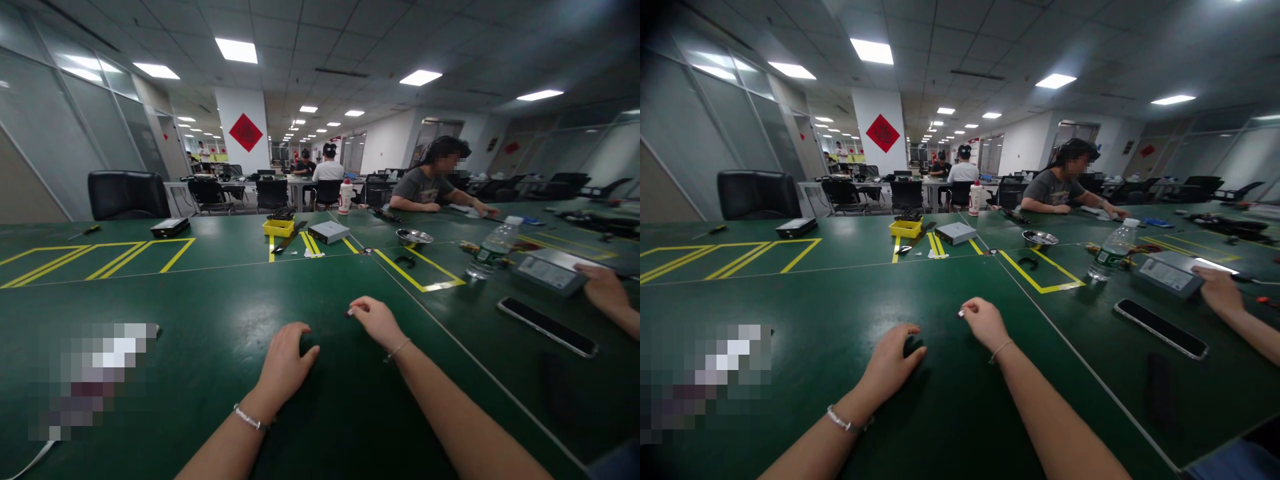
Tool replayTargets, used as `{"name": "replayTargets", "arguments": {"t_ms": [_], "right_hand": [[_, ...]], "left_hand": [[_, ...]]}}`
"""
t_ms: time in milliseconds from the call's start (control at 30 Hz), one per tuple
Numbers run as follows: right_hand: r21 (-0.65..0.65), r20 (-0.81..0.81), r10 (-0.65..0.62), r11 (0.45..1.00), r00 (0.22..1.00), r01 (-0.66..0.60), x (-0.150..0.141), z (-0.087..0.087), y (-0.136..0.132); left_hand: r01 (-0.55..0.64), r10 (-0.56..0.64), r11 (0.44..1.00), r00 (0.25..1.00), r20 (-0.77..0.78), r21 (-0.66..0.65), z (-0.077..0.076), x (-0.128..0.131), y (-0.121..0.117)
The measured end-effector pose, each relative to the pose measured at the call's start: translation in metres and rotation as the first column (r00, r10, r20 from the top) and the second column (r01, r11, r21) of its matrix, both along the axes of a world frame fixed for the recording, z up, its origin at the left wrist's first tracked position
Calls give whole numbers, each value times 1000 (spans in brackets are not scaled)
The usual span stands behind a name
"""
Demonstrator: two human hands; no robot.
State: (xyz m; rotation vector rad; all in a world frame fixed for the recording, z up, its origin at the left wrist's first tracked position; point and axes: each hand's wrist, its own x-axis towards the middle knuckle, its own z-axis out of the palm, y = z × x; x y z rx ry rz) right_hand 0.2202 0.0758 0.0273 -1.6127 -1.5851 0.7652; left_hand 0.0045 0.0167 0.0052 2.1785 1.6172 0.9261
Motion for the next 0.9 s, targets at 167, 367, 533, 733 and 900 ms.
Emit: {"name": "replayTargets", "arguments": {"t_ms": [167,367,533,733,900], "right_hand": [[91,458,-421,898,783,430,119,5,16],[30,538,-448,857,714,515,172,-17,14],[118,585,-464,860,665,496,175,-31,20],[109,582,-463,859,668,500,177,-32,22],[385,560,-475,875,680,294,129,-16,24]], "left_hand": [[-11,6,999,995,-96,-51,-11,-4,6],[2,-15,996,991,-134,-93,-13,-6,5],[7,-24,994,988,-155,-108,-10,-6,4],[-6,-17,990,986,-166,-138,-8,-5,4],[-18,-2,992,988,-155,-127,-10,-6,6]]}}
